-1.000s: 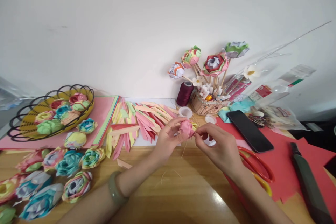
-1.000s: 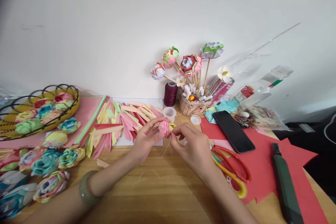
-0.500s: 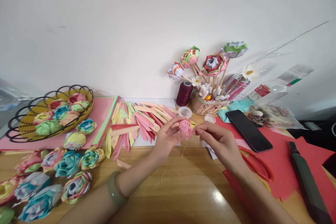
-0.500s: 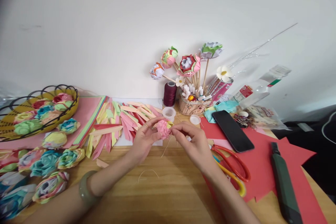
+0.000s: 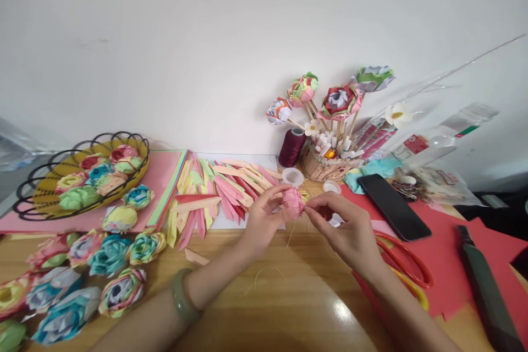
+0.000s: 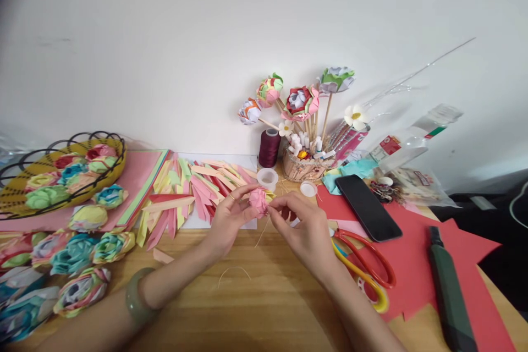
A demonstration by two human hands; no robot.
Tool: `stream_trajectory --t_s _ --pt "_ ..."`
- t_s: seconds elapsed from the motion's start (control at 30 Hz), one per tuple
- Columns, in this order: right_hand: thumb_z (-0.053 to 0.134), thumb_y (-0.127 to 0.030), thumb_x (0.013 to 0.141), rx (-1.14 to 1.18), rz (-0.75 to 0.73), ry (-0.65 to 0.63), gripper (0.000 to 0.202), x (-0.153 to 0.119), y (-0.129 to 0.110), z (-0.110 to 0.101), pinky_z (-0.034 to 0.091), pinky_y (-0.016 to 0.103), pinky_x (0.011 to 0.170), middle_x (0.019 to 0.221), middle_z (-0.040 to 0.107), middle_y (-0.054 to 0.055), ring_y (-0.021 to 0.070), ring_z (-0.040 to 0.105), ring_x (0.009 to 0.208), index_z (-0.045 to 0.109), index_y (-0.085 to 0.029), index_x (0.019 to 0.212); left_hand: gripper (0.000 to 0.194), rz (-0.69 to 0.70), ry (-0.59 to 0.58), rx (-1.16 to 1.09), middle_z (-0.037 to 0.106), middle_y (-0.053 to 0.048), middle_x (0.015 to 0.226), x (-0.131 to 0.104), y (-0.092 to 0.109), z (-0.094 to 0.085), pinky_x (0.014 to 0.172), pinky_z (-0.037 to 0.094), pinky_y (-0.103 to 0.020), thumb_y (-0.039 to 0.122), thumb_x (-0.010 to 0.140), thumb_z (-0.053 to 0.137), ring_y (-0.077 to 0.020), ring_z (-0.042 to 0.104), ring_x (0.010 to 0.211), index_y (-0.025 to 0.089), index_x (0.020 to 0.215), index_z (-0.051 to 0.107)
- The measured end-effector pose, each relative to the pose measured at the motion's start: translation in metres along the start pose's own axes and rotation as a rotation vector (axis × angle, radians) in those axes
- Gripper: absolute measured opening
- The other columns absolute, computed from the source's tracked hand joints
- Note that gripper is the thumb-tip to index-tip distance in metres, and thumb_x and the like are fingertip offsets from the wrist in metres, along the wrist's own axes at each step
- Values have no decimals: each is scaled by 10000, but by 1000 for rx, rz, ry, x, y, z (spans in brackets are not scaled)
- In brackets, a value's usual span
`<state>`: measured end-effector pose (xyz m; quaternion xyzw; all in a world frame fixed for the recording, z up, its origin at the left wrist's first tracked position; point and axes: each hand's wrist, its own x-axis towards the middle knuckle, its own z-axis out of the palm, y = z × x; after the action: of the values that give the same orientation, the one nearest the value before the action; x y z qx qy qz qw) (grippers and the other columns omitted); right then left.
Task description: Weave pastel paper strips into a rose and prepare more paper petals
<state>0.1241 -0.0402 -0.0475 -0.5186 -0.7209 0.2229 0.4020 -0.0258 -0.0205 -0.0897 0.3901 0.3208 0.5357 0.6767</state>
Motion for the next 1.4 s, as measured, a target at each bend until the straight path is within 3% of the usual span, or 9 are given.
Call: stream_trajectory --t_s 0.23,0.57,0.73,1.0,1.4 --pt "558 -376 791 350 281 -202 229 7 3 -7 353 224 476 671 581 4 99 460 534 647 -166 793 385 -2 -10 -2 649 -26 959 0 1 0 766 455 -280 202 627 729 -159 579 872 214 995 620" --pt "519 -411 801 285 304 -336 284 10 0 -11 276 208 419 603 468 -18 85 373 505 603 -149 730 381 -34 -46 -1 638 -29 871 -1 0 -2 733 453 -277 224 648 714 -156 569 822 201 1018 628" --pt "423 -404 862 209 268 -342 303 6 4 -8 279 204 384 542 379 -53 74 354 430 496 -179 672 378 -59 -41 -11 645 -28 869 -1 1 -1 726 453 -274 226 646 714 -156 575 815 206 1014 631" --pt "429 -268 839 -38 136 -188 203 2 4 1 338 215 437 549 492 -27 94 430 455 572 -168 735 384 -78 -26 -20 651 -21 812 -1 2 1 728 448 -282 256 631 724 -143 582 751 195 999 632" --pt "440 -268 828 94 241 -246 189 4 -2 -3 276 191 308 516 458 -45 54 356 333 587 -168 763 376 -75 -49 -26 660 -27 819 -1 1 0 736 453 -287 255 654 713 -150 592 762 193 1012 618"
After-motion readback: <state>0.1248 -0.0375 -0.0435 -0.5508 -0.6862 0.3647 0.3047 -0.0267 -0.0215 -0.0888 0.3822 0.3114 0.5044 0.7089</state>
